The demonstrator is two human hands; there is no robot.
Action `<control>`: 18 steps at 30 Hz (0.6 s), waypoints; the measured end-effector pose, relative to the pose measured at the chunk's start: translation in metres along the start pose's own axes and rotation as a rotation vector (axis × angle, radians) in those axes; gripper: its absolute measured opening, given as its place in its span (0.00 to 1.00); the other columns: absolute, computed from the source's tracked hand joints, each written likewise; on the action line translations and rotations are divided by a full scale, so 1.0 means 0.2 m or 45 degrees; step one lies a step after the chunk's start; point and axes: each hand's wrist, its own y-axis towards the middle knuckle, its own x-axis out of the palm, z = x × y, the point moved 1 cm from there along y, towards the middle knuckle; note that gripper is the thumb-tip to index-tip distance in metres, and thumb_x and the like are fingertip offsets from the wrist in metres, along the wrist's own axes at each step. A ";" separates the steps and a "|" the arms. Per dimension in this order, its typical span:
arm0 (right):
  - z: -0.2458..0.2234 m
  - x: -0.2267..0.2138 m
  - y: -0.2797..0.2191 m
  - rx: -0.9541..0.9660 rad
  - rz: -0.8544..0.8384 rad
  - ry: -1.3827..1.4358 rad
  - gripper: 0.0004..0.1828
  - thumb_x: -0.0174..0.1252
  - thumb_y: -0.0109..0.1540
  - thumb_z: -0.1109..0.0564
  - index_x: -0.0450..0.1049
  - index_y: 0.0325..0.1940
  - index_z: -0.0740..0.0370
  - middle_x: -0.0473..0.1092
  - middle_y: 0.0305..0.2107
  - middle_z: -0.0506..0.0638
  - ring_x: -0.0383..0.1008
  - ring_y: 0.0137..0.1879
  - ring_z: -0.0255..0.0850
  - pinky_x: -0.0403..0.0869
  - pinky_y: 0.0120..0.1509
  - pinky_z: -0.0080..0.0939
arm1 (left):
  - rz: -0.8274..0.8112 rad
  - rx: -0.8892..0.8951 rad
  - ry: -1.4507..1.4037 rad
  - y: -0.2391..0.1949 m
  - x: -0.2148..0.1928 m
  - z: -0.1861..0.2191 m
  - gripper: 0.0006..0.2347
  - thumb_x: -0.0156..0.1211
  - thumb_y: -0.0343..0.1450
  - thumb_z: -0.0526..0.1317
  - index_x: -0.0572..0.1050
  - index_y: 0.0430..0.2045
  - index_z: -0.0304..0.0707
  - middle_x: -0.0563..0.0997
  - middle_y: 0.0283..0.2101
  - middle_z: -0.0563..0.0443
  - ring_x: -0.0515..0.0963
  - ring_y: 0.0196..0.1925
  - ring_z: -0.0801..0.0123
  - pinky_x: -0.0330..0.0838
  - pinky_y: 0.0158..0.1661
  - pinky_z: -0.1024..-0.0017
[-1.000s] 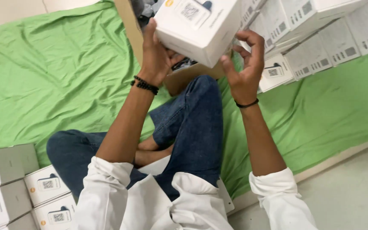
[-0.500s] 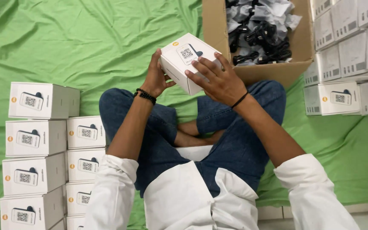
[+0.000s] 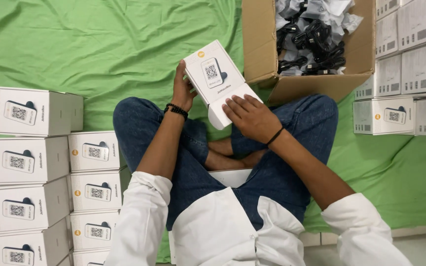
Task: The person unboxes electronic components from a bulk shipping container and places them into individual product boxes for fulfillment.
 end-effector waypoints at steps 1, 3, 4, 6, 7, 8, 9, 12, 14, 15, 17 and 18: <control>0.00 0.01 -0.02 0.020 -0.001 0.004 0.27 0.52 0.62 0.54 0.69 0.66 0.59 0.69 0.62 0.53 0.69 0.68 0.48 0.67 0.70 0.55 | 0.020 0.026 0.023 0.03 -0.01 -0.02 0.45 0.51 0.60 0.74 0.59 0.67 0.44 0.70 0.64 0.33 0.69 0.63 0.48 0.61 0.61 0.46; 0.01 -0.02 0.00 0.041 -0.013 0.013 0.23 0.53 0.64 0.54 0.72 0.63 0.62 0.72 0.59 0.53 0.72 0.65 0.46 0.69 0.70 0.51 | 0.041 0.042 0.043 0.06 -0.03 -0.04 0.44 0.50 0.62 0.74 0.58 0.68 0.44 0.70 0.64 0.32 0.68 0.64 0.48 0.60 0.62 0.46; 0.02 -0.07 0.04 0.063 0.019 0.010 0.20 0.53 0.64 0.55 0.74 0.59 0.61 0.74 0.56 0.52 0.73 0.63 0.44 0.70 0.69 0.49 | 0.013 0.058 0.054 0.07 -0.03 -0.04 0.42 0.50 0.63 0.72 0.60 0.67 0.43 0.71 0.63 0.36 0.69 0.63 0.51 0.61 0.62 0.47; 0.05 -0.15 0.10 0.080 0.046 0.008 0.17 0.53 0.64 0.55 0.75 0.56 0.59 0.75 0.53 0.50 0.74 0.61 0.43 0.71 0.67 0.47 | -0.014 0.073 0.059 0.12 -0.05 -0.07 0.41 0.50 0.64 0.71 0.63 0.66 0.41 0.72 0.62 0.39 0.70 0.63 0.53 0.62 0.61 0.48; 0.06 -0.18 0.12 0.091 0.088 -0.001 0.16 0.54 0.63 0.56 0.75 0.54 0.59 0.75 0.52 0.50 0.75 0.59 0.42 0.72 0.65 0.45 | -0.003 0.105 0.029 0.16 -0.07 -0.10 0.38 0.53 0.66 0.68 0.64 0.64 0.40 0.73 0.61 0.39 0.72 0.60 0.55 0.65 0.59 0.52; 0.07 -0.20 0.15 0.099 0.133 -0.009 0.15 0.54 0.63 0.57 0.75 0.53 0.59 0.76 0.51 0.49 0.76 0.57 0.41 0.74 0.62 0.44 | 0.012 0.141 -0.001 0.20 -0.10 -0.13 0.35 0.56 0.67 0.64 0.65 0.63 0.38 0.74 0.59 0.39 0.74 0.58 0.56 0.69 0.58 0.57; 0.09 -0.21 0.18 0.091 0.130 -0.008 0.15 0.54 0.63 0.57 0.75 0.53 0.59 0.76 0.51 0.49 0.76 0.57 0.41 0.74 0.62 0.44 | 0.016 0.142 -0.008 0.26 -0.13 -0.17 0.35 0.56 0.67 0.64 0.65 0.63 0.38 0.74 0.59 0.39 0.74 0.58 0.56 0.69 0.58 0.57; 0.13 -0.23 0.28 0.179 0.164 0.059 0.14 0.55 0.65 0.60 0.76 0.55 0.59 0.76 0.47 0.48 0.78 0.52 0.41 0.76 0.54 0.42 | 0.152 0.274 0.018 0.35 -0.19 -0.25 0.30 0.63 0.70 0.57 0.68 0.61 0.35 0.76 0.57 0.42 0.75 0.56 0.62 0.71 0.56 0.67; 0.16 -0.24 0.35 0.277 0.236 0.059 0.14 0.56 0.63 0.62 0.75 0.53 0.58 0.77 0.45 0.48 0.78 0.47 0.43 0.76 0.49 0.44 | 0.276 0.293 0.184 0.32 -0.16 -0.25 0.27 0.62 0.71 0.54 0.70 0.59 0.34 0.80 0.52 0.42 0.78 0.52 0.63 0.73 0.52 0.69; 0.17 -0.24 0.39 0.262 0.237 0.068 0.14 0.56 0.63 0.62 0.75 0.53 0.58 0.77 0.45 0.48 0.78 0.47 0.43 0.76 0.49 0.44 | 0.291 0.296 0.177 0.29 -0.16 -0.23 0.27 0.62 0.71 0.54 0.70 0.59 0.34 0.80 0.52 0.42 0.78 0.52 0.63 0.73 0.52 0.69; 0.20 -0.24 0.46 0.291 0.285 0.061 0.12 0.57 0.65 0.63 0.75 0.53 0.59 0.77 0.43 0.50 0.79 0.47 0.45 0.77 0.48 0.45 | 0.402 0.438 0.469 0.25 -0.14 -0.19 0.23 0.59 0.74 0.54 0.77 0.53 0.31 0.83 0.51 0.42 0.80 0.51 0.64 0.73 0.53 0.71; 0.21 -0.24 0.49 0.279 0.287 0.063 0.12 0.57 0.65 0.63 0.75 0.53 0.59 0.77 0.43 0.50 0.79 0.47 0.45 0.77 0.48 0.45 | 0.412 0.443 0.463 0.22 -0.14 -0.18 0.23 0.59 0.74 0.54 0.77 0.53 0.31 0.83 0.51 0.42 0.80 0.51 0.64 0.73 0.53 0.71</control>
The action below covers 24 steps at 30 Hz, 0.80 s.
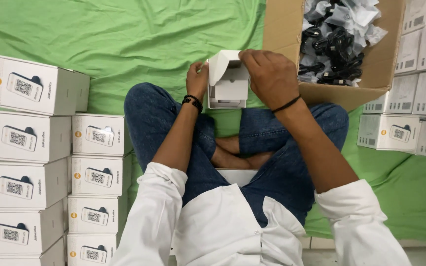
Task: The person unboxes electronic components from a bulk shipping container and places them into individual product boxes for fulfillment.
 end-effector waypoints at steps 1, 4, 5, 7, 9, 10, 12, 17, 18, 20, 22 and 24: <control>0.00 0.01 0.03 -0.018 0.026 0.010 0.13 0.58 0.64 0.64 0.76 0.53 0.59 0.77 0.43 0.50 0.79 0.46 0.45 0.77 0.47 0.45 | 0.051 0.018 0.087 -0.02 -0.01 0.02 0.22 0.59 0.73 0.50 0.75 0.55 0.32 0.81 0.54 0.42 0.79 0.53 0.65 0.72 0.52 0.71; 0.03 0.08 0.11 -0.036 0.032 0.019 0.14 0.58 0.63 0.64 0.77 0.53 0.58 0.77 0.40 0.49 0.79 0.44 0.45 0.76 0.46 0.45 | 0.051 0.024 0.085 -0.11 -0.05 0.08 0.21 0.58 0.70 0.42 0.72 0.57 0.33 0.79 0.58 0.42 0.79 0.54 0.64 0.73 0.51 0.70; 0.05 0.10 0.13 -0.027 0.013 0.006 0.15 0.58 0.63 0.64 0.78 0.53 0.57 0.77 0.39 0.49 0.79 0.43 0.46 0.75 0.45 0.46 | -0.014 0.020 -0.003 -0.15 -0.06 0.11 0.22 0.55 0.68 0.37 0.71 0.58 0.32 0.78 0.60 0.41 0.80 0.54 0.62 0.75 0.49 0.68; 0.11 0.19 0.19 0.018 -0.042 0.036 0.16 0.58 0.66 0.65 0.76 0.57 0.57 0.76 0.43 0.51 0.77 0.49 0.49 0.74 0.53 0.51 | -0.016 -0.043 0.062 -0.20 -0.07 0.12 0.23 0.55 0.68 0.37 0.68 0.60 0.34 0.77 0.61 0.42 0.80 0.52 0.58 0.75 0.48 0.66; 0.16 0.24 0.24 0.071 -0.094 0.061 0.17 0.57 0.68 0.66 0.75 0.61 0.56 0.75 0.48 0.53 0.75 0.55 0.52 0.73 0.61 0.56 | -0.027 -0.103 0.131 -0.21 -0.07 0.07 0.24 0.55 0.67 0.36 0.66 0.61 0.36 0.75 0.62 0.43 0.81 0.50 0.55 0.75 0.47 0.65; 0.18 0.26 0.26 0.063 0.019 -0.204 0.27 0.56 0.63 0.66 0.71 0.67 0.55 0.70 0.57 0.56 0.68 0.63 0.55 0.64 0.65 0.66 | -0.021 0.034 0.240 -0.18 -0.07 0.02 0.24 0.58 0.68 0.35 0.67 0.62 0.34 0.74 0.63 0.39 0.80 0.54 0.54 0.74 0.51 0.64; 0.21 0.32 0.25 0.058 0.141 -0.472 0.37 0.56 0.58 0.67 0.68 0.74 0.54 0.65 0.65 0.59 0.61 0.71 0.58 0.55 0.69 0.76 | -0.014 0.178 0.348 -0.19 -0.07 0.02 0.24 0.60 0.68 0.34 0.67 0.62 0.32 0.74 0.63 0.35 0.78 0.58 0.53 0.72 0.55 0.63; 0.22 0.67 0.01 -0.033 -0.153 -0.124 0.33 0.55 0.67 0.63 0.63 0.78 0.55 0.56 0.74 0.63 0.52 0.79 0.56 0.49 0.81 0.64 | -0.014 -0.019 0.419 -0.22 -0.07 0.07 0.22 0.59 0.68 0.35 0.68 0.60 0.36 0.75 0.60 0.38 0.81 0.52 0.54 0.76 0.50 0.62; 0.18 0.69 -0.05 -0.031 -0.154 -0.128 0.33 0.55 0.67 0.63 0.63 0.78 0.55 0.56 0.74 0.63 0.52 0.79 0.56 0.49 0.81 0.64 | -0.018 -0.018 0.418 -0.22 -0.07 0.06 0.22 0.59 0.68 0.35 0.68 0.60 0.36 0.75 0.60 0.38 0.81 0.52 0.54 0.76 0.50 0.62; 0.10 0.73 -0.16 0.081 -0.639 0.316 0.29 0.59 0.64 0.53 0.67 0.70 0.57 0.64 0.69 0.58 0.58 0.78 0.54 0.56 0.81 0.56 | 0.016 0.046 0.416 -0.21 -0.08 0.05 0.19 0.61 0.69 0.37 0.71 0.56 0.36 0.80 0.56 0.39 0.82 0.51 0.54 0.77 0.50 0.62; 0.05 0.81 -0.22 0.069 -0.673 0.260 0.33 0.62 0.62 0.50 0.65 0.71 0.57 0.62 0.69 0.59 0.58 0.76 0.55 0.55 0.80 0.61 | 0.011 0.043 0.412 -0.22 -0.08 0.07 0.19 0.61 0.69 0.37 0.71 0.56 0.37 0.80 0.55 0.39 0.83 0.50 0.54 0.77 0.49 0.62; 0.01 0.85 -0.23 0.050 -0.707 0.208 0.37 0.66 0.61 0.47 0.63 0.72 0.57 0.61 0.68 0.60 0.58 0.74 0.56 0.54 0.79 0.65 | 0.016 0.038 0.407 -0.23 -0.08 0.08 0.18 0.60 0.70 0.36 0.71 0.55 0.37 0.80 0.54 0.39 0.83 0.49 0.54 0.77 0.48 0.62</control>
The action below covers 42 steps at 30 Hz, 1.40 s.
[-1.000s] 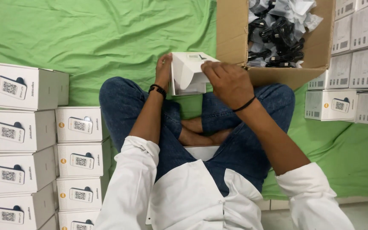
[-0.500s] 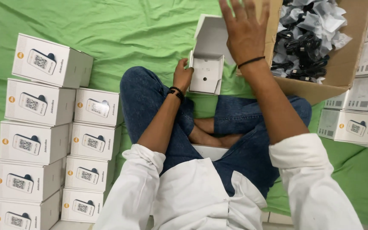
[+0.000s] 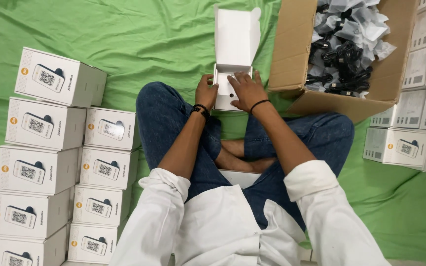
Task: The person unboxes electronic components from a bulk shipping container and places them into individual product boxes for fulfillment.
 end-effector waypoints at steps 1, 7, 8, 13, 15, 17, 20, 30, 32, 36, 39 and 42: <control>-0.02 0.01 0.01 0.080 -0.053 -0.023 0.44 0.69 0.54 0.46 0.60 0.72 0.56 0.59 0.69 0.59 0.56 0.74 0.56 0.51 0.75 0.71 | -0.005 0.011 0.011 -0.01 0.00 -0.01 0.18 0.60 0.69 0.36 0.71 0.55 0.38 0.80 0.54 0.39 0.83 0.49 0.54 0.78 0.48 0.62; -0.07 0.08 0.07 0.242 -0.088 -0.137 0.53 0.73 0.49 0.48 0.56 0.75 0.49 0.58 0.67 0.55 0.57 0.73 0.52 0.49 0.72 0.80 | 0.000 0.067 0.052 0.02 -0.02 -0.08 0.17 0.58 0.71 0.36 0.74 0.56 0.42 0.83 0.49 0.40 0.84 0.47 0.54 0.77 0.47 0.62; -0.06 0.11 0.06 0.247 -0.040 -0.161 0.51 0.72 0.52 0.50 0.57 0.76 0.48 0.60 0.67 0.53 0.58 0.73 0.50 0.50 0.75 0.80 | -0.015 0.056 0.048 0.02 -0.01 -0.09 0.18 0.56 0.71 0.35 0.74 0.56 0.43 0.83 0.48 0.41 0.85 0.46 0.54 0.77 0.47 0.62; -0.06 0.12 0.04 0.238 0.088 -0.148 0.49 0.71 0.53 0.51 0.58 0.75 0.49 0.60 0.67 0.54 0.57 0.74 0.51 0.53 0.73 0.78 | 0.011 0.135 0.075 0.03 -0.01 -0.11 0.17 0.56 0.71 0.34 0.75 0.56 0.43 0.83 0.49 0.39 0.84 0.48 0.53 0.77 0.48 0.62; -0.05 0.11 0.01 0.233 0.108 -0.167 0.48 0.71 0.53 0.51 0.58 0.75 0.49 0.60 0.67 0.54 0.57 0.73 0.50 0.53 0.71 0.78 | 0.007 0.125 0.091 0.02 0.00 -0.10 0.17 0.56 0.71 0.34 0.75 0.56 0.43 0.83 0.49 0.39 0.83 0.48 0.52 0.76 0.48 0.61; -0.04 0.08 -0.01 0.215 0.154 -0.117 0.48 0.71 0.53 0.51 0.58 0.75 0.49 0.60 0.67 0.53 0.57 0.74 0.50 0.53 0.73 0.75 | 0.001 0.123 0.124 0.03 0.00 -0.10 0.17 0.55 0.71 0.34 0.75 0.57 0.43 0.81 0.51 0.39 0.82 0.51 0.52 0.76 0.49 0.61; -0.03 0.02 -0.03 0.175 0.154 -0.102 0.47 0.71 0.54 0.50 0.59 0.75 0.50 0.60 0.67 0.53 0.57 0.74 0.50 0.55 0.74 0.71 | -0.051 0.043 0.067 0.01 -0.01 -0.06 0.18 0.52 0.72 0.34 0.72 0.59 0.42 0.79 0.56 0.40 0.81 0.52 0.54 0.76 0.50 0.62; -0.06 -0.32 0.06 0.169 0.352 0.031 0.42 0.71 0.55 0.47 0.63 0.72 0.52 0.61 0.67 0.57 0.58 0.72 0.53 0.57 0.72 0.68 | 0.064 0.011 -0.081 0.08 0.05 -0.18 0.15 0.52 0.71 0.33 0.75 0.53 0.39 0.83 0.51 0.41 0.84 0.49 0.55 0.77 0.49 0.63; -0.13 -0.35 0.15 0.123 0.528 0.249 0.43 0.71 0.58 0.45 0.63 0.73 0.55 0.59 0.69 0.57 0.57 0.74 0.56 0.60 0.75 0.61 | 0.096 0.102 0.037 0.10 0.05 -0.22 0.15 0.57 0.69 0.36 0.75 0.51 0.38 0.82 0.50 0.39 0.82 0.49 0.52 0.76 0.48 0.61; -0.35 -0.33 0.35 0.019 0.488 0.333 0.43 0.71 0.58 0.44 0.63 0.73 0.56 0.60 0.69 0.59 0.58 0.74 0.57 0.64 0.73 0.57 | 0.154 0.252 0.332 -0.06 -0.02 -0.04 0.17 0.62 0.66 0.38 0.74 0.50 0.36 0.79 0.49 0.33 0.80 0.49 0.44 0.74 0.48 0.56; -0.45 -0.27 0.46 -0.012 0.431 0.425 0.42 0.71 0.57 0.45 0.63 0.70 0.56 0.60 0.68 0.58 0.57 0.73 0.59 0.65 0.70 0.56 | 0.078 0.270 0.349 -0.24 -0.11 0.18 0.16 0.61 0.71 0.41 0.75 0.51 0.34 0.79 0.52 0.32 0.80 0.54 0.41 0.74 0.50 0.52; -0.45 -0.23 0.45 -0.103 0.543 0.418 0.40 0.71 0.54 0.46 0.65 0.67 0.59 0.59 0.68 0.61 0.55 0.74 0.61 0.64 0.68 0.56 | -0.103 0.071 0.417 -0.27 -0.10 0.19 0.21 0.64 0.70 0.47 0.73 0.54 0.37 0.79 0.53 0.33 0.79 0.56 0.43 0.74 0.52 0.54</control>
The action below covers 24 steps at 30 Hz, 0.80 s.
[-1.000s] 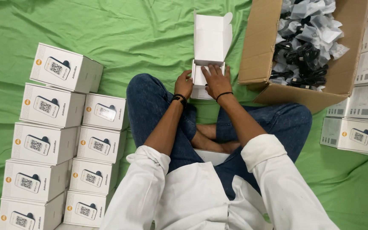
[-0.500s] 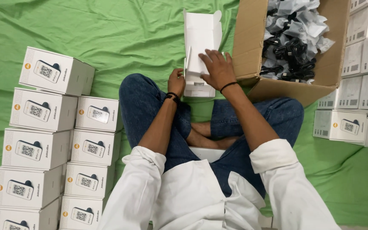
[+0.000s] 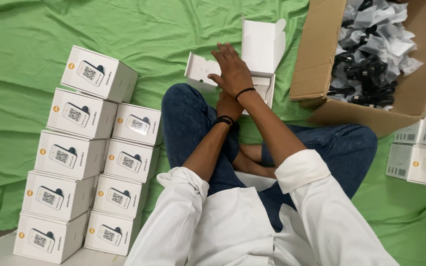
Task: The person unboxes electronic components from a bulk shipping container and places them into individual product boxes for fulfillment.
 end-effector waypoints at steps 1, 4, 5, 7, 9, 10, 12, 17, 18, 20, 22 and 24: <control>0.02 -0.02 -0.03 -0.037 0.054 -0.022 0.37 0.71 0.57 0.47 0.66 0.66 0.59 0.60 0.68 0.60 0.56 0.74 0.60 0.64 0.70 0.56 | 0.096 0.151 0.225 0.03 0.05 -0.05 0.23 0.66 0.69 0.46 0.71 0.56 0.34 0.75 0.56 0.32 0.74 0.58 0.41 0.72 0.53 0.52; 0.10 -0.18 -0.20 -0.015 0.135 -0.045 0.32 0.69 0.62 0.49 0.67 0.67 0.60 0.62 0.67 0.59 0.58 0.74 0.59 0.65 0.73 0.56 | 0.289 0.426 0.486 0.02 0.09 -0.04 0.26 0.69 0.65 0.44 0.71 0.57 0.32 0.69 0.61 0.34 0.67 0.63 0.43 0.68 0.56 0.52; 0.13 -0.24 -0.27 0.031 0.165 -0.038 0.30 0.67 0.64 0.52 0.68 0.68 0.62 0.64 0.66 0.60 0.60 0.73 0.59 0.65 0.73 0.56 | 0.401 0.543 0.525 -0.01 0.08 0.00 0.26 0.70 0.63 0.43 0.73 0.55 0.32 0.68 0.63 0.36 0.64 0.67 0.47 0.66 0.59 0.52; 0.24 -0.37 -0.42 0.144 0.205 0.009 0.28 0.66 0.64 0.53 0.69 0.67 0.61 0.66 0.63 0.59 0.63 0.70 0.59 0.66 0.73 0.56 | 0.305 0.550 0.547 -0.05 0.03 0.09 0.22 0.70 0.63 0.41 0.75 0.51 0.38 0.67 0.65 0.39 0.63 0.70 0.48 0.63 0.62 0.52; 0.36 -0.47 -0.58 0.260 0.244 0.066 0.26 0.66 0.65 0.55 0.69 0.66 0.61 0.69 0.60 0.59 0.66 0.68 0.59 0.67 0.72 0.55 | 0.202 0.551 0.576 -0.05 0.03 0.12 0.17 0.70 0.63 0.40 0.76 0.46 0.43 0.66 0.67 0.42 0.61 0.72 0.49 0.61 0.65 0.52; 0.43 -0.52 -0.66 0.283 0.297 -0.017 0.24 0.66 0.64 0.56 0.70 0.64 0.62 0.70 0.59 0.60 0.67 0.65 0.60 0.67 0.70 0.55 | 0.209 0.648 0.660 -0.01 0.05 0.11 0.19 0.71 0.61 0.40 0.76 0.45 0.40 0.65 0.66 0.39 0.59 0.72 0.46 0.56 0.65 0.47; 0.55 -0.62 -0.82 0.330 0.354 -0.109 0.23 0.66 0.64 0.57 0.71 0.62 0.63 0.71 0.57 0.61 0.68 0.63 0.61 0.67 0.68 0.56 | 0.193 0.762 0.742 0.06 0.13 0.05 0.20 0.72 0.58 0.40 0.76 0.43 0.37 0.64 0.66 0.36 0.56 0.72 0.42 0.52 0.66 0.43; 0.81 -0.81 -1.16 0.471 0.770 -0.297 0.13 0.66 0.64 0.61 0.76 0.52 0.63 0.75 0.49 0.55 0.73 0.57 0.53 0.74 0.61 0.51 | 0.374 0.891 1.045 0.08 0.16 0.12 0.15 0.65 0.61 0.32 0.77 0.41 0.43 0.65 0.69 0.39 0.54 0.75 0.43 0.43 0.71 0.43; 0.86 -0.82 -1.19 0.490 0.780 -0.297 0.13 0.66 0.64 0.61 0.76 0.52 0.63 0.75 0.49 0.55 0.73 0.57 0.53 0.74 0.61 0.51 | 0.360 0.905 1.054 0.05 0.15 0.21 0.15 0.65 0.61 0.32 0.77 0.41 0.43 0.65 0.69 0.39 0.54 0.75 0.43 0.43 0.71 0.43; 0.98 -0.84 -1.25 0.902 1.068 0.116 0.08 0.62 0.65 0.60 0.77 0.48 0.63 0.75 0.43 0.54 0.78 0.44 0.44 0.78 0.44 0.40 | 0.195 0.965 0.842 -0.03 0.12 0.40 0.13 0.65 0.60 0.35 0.77 0.37 0.34 0.66 0.65 0.34 0.56 0.72 0.40 0.47 0.68 0.41; 1.06 -0.84 -1.29 0.901 1.160 0.147 0.07 0.61 0.66 0.61 0.77 0.48 0.64 0.76 0.42 0.53 0.78 0.44 0.44 0.78 0.45 0.41 | 0.155 1.008 0.766 -0.02 0.21 0.53 0.11 0.63 0.63 0.33 0.77 0.38 0.34 0.67 0.65 0.36 0.58 0.72 0.43 0.51 0.68 0.44; 1.10 -0.84 -1.29 0.887 1.248 0.171 0.07 0.60 0.67 0.61 0.77 0.49 0.64 0.77 0.41 0.53 0.78 0.44 0.43 0.77 0.47 0.41 | 0.121 1.045 0.683 -0.01 0.31 0.70 0.09 0.61 0.67 0.32 0.77 0.39 0.34 0.69 0.65 0.39 0.60 0.73 0.45 0.56 0.68 0.47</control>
